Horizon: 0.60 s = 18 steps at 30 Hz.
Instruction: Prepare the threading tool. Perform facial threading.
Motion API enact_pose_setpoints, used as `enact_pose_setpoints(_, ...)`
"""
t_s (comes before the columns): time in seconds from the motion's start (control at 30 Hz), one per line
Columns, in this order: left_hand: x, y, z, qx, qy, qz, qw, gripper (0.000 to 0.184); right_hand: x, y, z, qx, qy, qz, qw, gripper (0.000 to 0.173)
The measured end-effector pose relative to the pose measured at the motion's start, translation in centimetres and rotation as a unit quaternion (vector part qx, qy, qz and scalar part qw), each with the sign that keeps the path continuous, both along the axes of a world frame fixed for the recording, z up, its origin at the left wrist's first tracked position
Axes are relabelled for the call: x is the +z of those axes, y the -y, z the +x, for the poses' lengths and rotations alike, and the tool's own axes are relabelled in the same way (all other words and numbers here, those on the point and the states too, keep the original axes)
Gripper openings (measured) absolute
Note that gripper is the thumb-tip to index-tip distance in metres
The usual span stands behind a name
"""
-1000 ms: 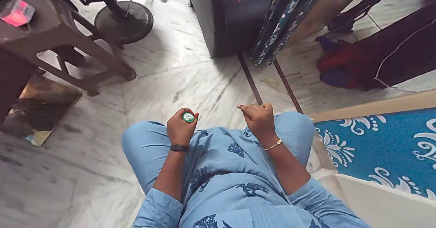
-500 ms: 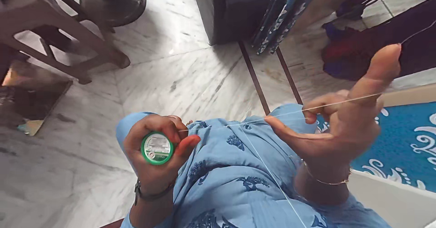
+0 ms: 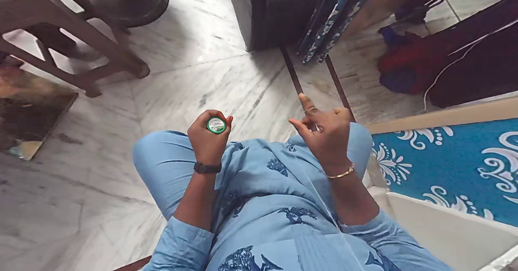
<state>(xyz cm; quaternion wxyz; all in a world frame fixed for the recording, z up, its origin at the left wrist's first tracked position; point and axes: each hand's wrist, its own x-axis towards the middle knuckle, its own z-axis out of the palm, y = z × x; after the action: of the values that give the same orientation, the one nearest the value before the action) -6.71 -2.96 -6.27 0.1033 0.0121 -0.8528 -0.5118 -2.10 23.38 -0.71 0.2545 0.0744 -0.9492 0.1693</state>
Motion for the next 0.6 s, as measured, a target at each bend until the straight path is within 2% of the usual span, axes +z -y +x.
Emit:
enact_pose_setpoints(0.1,-0.5,0.0,-0.5,0.020,0.042,-0.102,0.994,0.016,-3.6,-0.3,-1.0,0.018,0.014,0.007,1.000,0.027)
enact_pose_setpoints(0.17,-0.5,-0.1,-0.6,0.023,0.061,-0.143,0.988,0.014,-5.4,-0.3,-1.4,0.025,0.031,-0.003,0.999,0.025)
enact_pose_setpoints(0.23,-0.1,-0.2,-0.2,0.015,0.044,-0.138,0.989,0.015,-5.6,-0.3,-1.4,0.019,0.045,-0.008,0.999,0.025)
enact_pose_setpoints(0.3,1.0,0.2,0.5,-0.016,-0.006,-0.072,0.997,0.017,-4.1,-0.5,-1.1,0.006,0.050,-0.008,0.999,0.030)
enact_pose_setpoints(0.33,2.0,0.5,1.0,-0.046,-0.034,-0.016,0.998,0.018,-2.7,-0.6,-0.8,0.000,0.046,-0.009,0.999,0.039)
enact_pose_setpoints(0.4,4.7,0.9,2.3,-0.125,-0.083,0.100,0.984,0.017,0.8,-0.5,0.1,-0.011,0.023,0.001,1.000,0.072)
enact_pose_setpoints(0.47,7.8,1.2,3.8,-0.203,-0.121,0.161,0.958,0.015,4.3,-0.1,1.4,-0.027,-0.020,0.019,0.999,0.104)
enact_pose_setpoints(0.53,10.1,1.2,4.9,-0.249,-0.157,0.200,0.934,0.014,7.2,0.1,2.5,-0.035,-0.067,0.020,0.997,0.118)
enact_pose_setpoints(0.6,11.0,1.0,5.3,-0.233,-0.182,0.216,0.930,0.015,9.0,0.0,3.1,-0.033,-0.103,0.001,0.994,0.122)
